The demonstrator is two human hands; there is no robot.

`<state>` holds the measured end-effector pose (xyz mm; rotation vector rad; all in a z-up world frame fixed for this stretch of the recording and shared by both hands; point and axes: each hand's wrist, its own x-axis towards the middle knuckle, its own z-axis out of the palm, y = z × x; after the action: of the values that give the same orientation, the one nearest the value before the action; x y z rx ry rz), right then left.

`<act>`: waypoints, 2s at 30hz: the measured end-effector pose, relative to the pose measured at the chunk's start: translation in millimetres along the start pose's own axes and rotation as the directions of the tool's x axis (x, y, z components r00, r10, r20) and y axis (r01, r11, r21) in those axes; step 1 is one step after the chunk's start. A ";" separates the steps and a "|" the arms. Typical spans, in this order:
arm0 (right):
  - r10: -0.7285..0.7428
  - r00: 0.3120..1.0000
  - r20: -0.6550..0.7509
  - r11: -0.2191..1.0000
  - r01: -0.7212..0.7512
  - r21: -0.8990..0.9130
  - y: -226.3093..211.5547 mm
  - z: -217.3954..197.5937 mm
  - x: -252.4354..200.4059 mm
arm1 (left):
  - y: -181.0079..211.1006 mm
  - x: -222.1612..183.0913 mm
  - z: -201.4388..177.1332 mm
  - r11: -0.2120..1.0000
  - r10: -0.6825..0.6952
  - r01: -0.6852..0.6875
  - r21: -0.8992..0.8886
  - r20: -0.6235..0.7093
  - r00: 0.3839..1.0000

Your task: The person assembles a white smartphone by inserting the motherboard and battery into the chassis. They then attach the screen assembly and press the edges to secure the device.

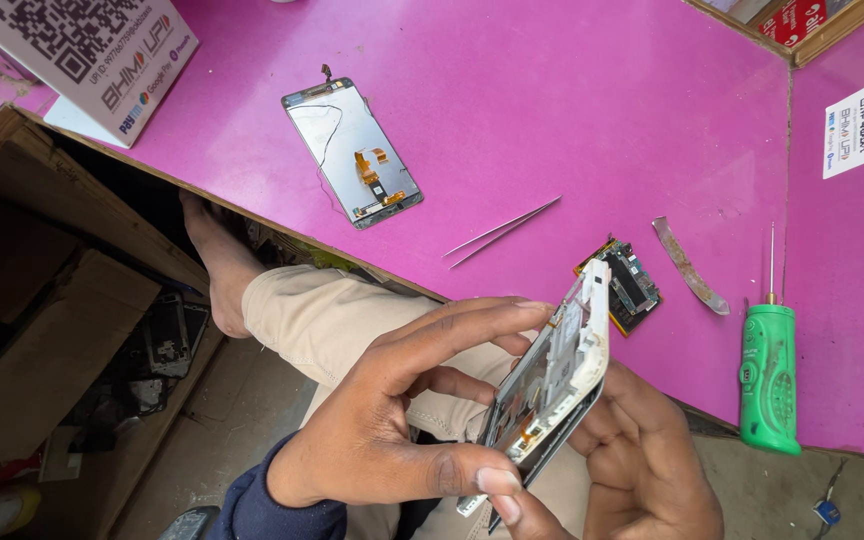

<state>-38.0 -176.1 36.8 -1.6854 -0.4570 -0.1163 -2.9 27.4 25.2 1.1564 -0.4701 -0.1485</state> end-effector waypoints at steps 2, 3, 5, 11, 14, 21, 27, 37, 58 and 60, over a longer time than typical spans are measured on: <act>-0.035 0.998 0.058 0.998 0.033 0.046 0.4 -2.7 1.4 | -3.4 0.1 -1.2 0.997 0.021 -0.020 -0.076 0.013 1.000; -0.053 0.995 0.087 0.996 0.047 0.070 0.9 -4.4 2.1 | -5.0 -0.4 -2.2 0.993 0.031 -0.028 -0.115 0.019 0.999; -0.053 0.994 0.093 0.997 0.048 0.053 2.3 -6.8 2.8 | -7.3 -1.6 -5.3 0.996 0.038 -0.035 -0.081 0.029 0.999; -0.098 0.986 0.132 0.993 0.087 0.083 2.6 -8.2 3.0 | -15.0 -4.5 -8.2 0.987 0.035 -0.026 -0.159 0.055 0.998; -0.070 0.985 0.157 0.993 0.053 0.105 -0.4 -8.8 5.3 | -18.8 -6.7 -10.4 0.987 0.050 -0.038 -0.155 0.069 0.996; -0.077 0.971 0.225 0.993 0.054 0.109 -7.9 -9.4 14.7 | -22.9 -11.9 -17.1 0.985 0.164 -0.153 -0.083 0.137 0.977; -0.007 0.975 0.223 0.994 -0.017 0.105 -12.1 -8.5 15.8 | -22.8 -11.3 -15.6 0.984 0.098 -0.080 -0.160 0.112 0.989; -0.108 0.974 0.197 0.991 0.091 0.093 -2.8 -8.0 11.2 | -26.3 -12.5 -16.6 0.976 0.213 -0.202 -0.082 0.154 0.965; -0.081 0.987 0.141 0.890 0.135 -0.435 -11.9 -5.1 14.4 | -29.9 -9.8 -1.4 0.948 0.201 -0.172 -0.268 0.087 0.976; -0.223 0.974 0.040 0.863 0.216 -0.456 -13.8 5.1 11.7 | -25.7 -12.5 8.0 0.953 0.291 -0.291 -0.087 -0.013 0.957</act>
<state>-33.2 -167.1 52.6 -2.0894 -0.6475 -0.4334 -14.3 14.7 1.0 0.9888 -0.6226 0.0872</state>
